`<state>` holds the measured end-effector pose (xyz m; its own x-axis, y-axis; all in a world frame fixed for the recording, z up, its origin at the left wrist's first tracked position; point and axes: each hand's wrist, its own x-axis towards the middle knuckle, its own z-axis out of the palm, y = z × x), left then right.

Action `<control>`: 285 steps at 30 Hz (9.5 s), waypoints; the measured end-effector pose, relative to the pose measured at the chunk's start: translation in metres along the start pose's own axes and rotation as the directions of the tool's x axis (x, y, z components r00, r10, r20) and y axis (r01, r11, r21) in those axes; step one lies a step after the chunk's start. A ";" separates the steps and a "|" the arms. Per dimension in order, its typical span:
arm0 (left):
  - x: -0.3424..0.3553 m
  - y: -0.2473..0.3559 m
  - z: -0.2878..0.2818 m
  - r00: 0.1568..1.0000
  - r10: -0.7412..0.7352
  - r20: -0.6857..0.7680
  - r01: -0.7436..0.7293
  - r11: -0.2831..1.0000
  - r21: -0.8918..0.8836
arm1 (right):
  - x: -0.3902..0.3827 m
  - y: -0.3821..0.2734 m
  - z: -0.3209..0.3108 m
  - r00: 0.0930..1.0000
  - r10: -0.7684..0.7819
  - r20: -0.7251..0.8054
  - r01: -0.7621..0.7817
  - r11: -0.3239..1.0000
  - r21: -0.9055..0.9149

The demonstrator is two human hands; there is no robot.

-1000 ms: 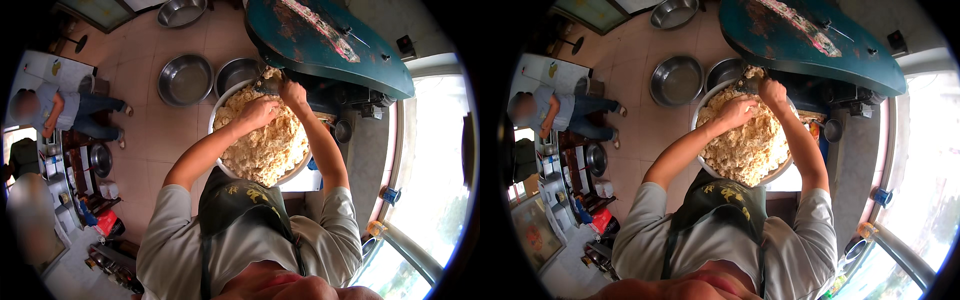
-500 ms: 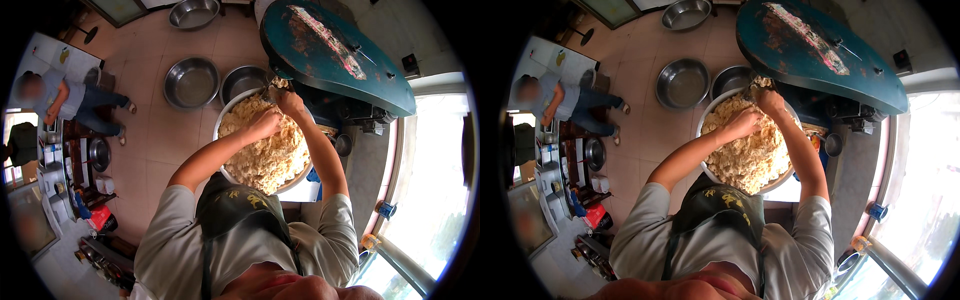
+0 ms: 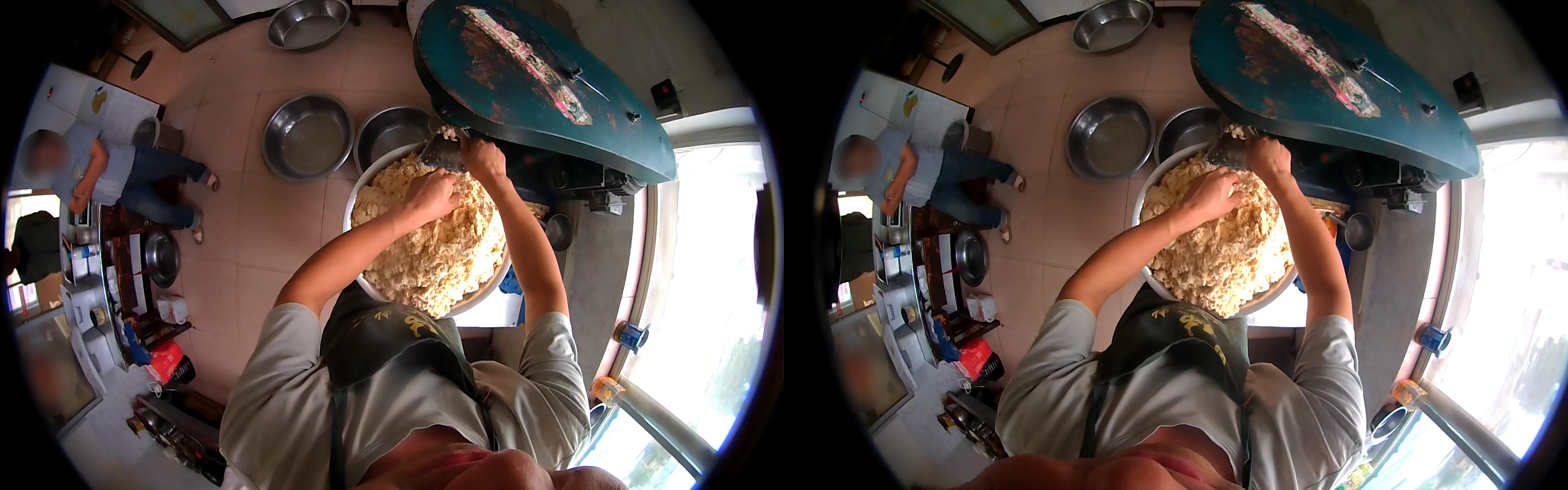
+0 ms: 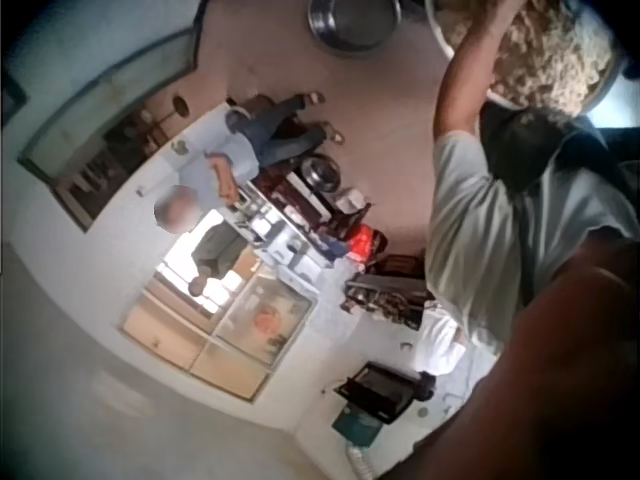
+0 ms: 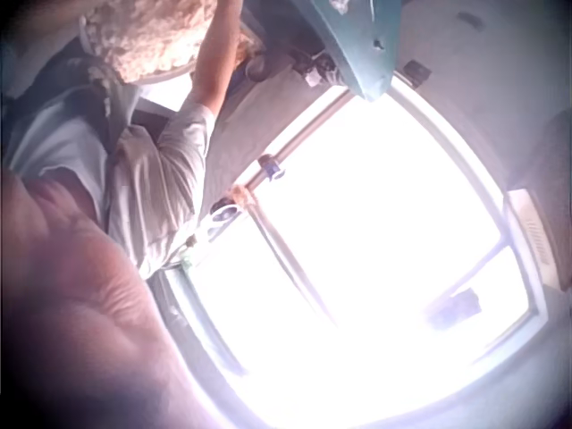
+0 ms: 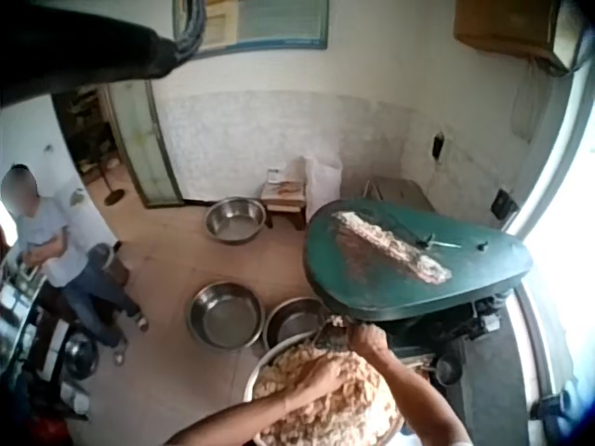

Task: The person feeds a dough-like mixture into a noodle-making machine using a wooden tool and their hands, then catches the resulting noodles and places them back into the bowl.

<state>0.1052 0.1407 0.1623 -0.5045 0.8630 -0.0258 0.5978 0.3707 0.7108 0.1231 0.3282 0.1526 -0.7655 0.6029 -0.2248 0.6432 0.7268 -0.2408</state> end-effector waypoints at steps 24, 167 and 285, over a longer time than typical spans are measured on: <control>-0.036 0.053 0.004 0.862 0.351 0.366 -0.488 0.770 0.411 | -0.098 0.075 -0.026 0.996 -0.056 -0.063 0.078 0.889 0.450; 0.048 -0.026 0.068 0.919 0.367 0.143 -0.384 0.917 0.112 | -0.006 0.005 -0.008 0.993 0.007 0.115 -0.009 1.000 0.023; 0.018 -0.018 0.016 0.995 0.076 -0.063 -0.085 0.982 -0.170 | 0.007 0.001 0.022 0.998 -0.058 -0.019 0.056 0.993 -0.108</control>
<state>0.0951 0.1549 0.1381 -0.4959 0.8654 0.0720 0.5243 0.2322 0.8193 0.1188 0.3257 0.1298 -0.8020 0.5656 -0.1919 0.5935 0.7909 -0.1492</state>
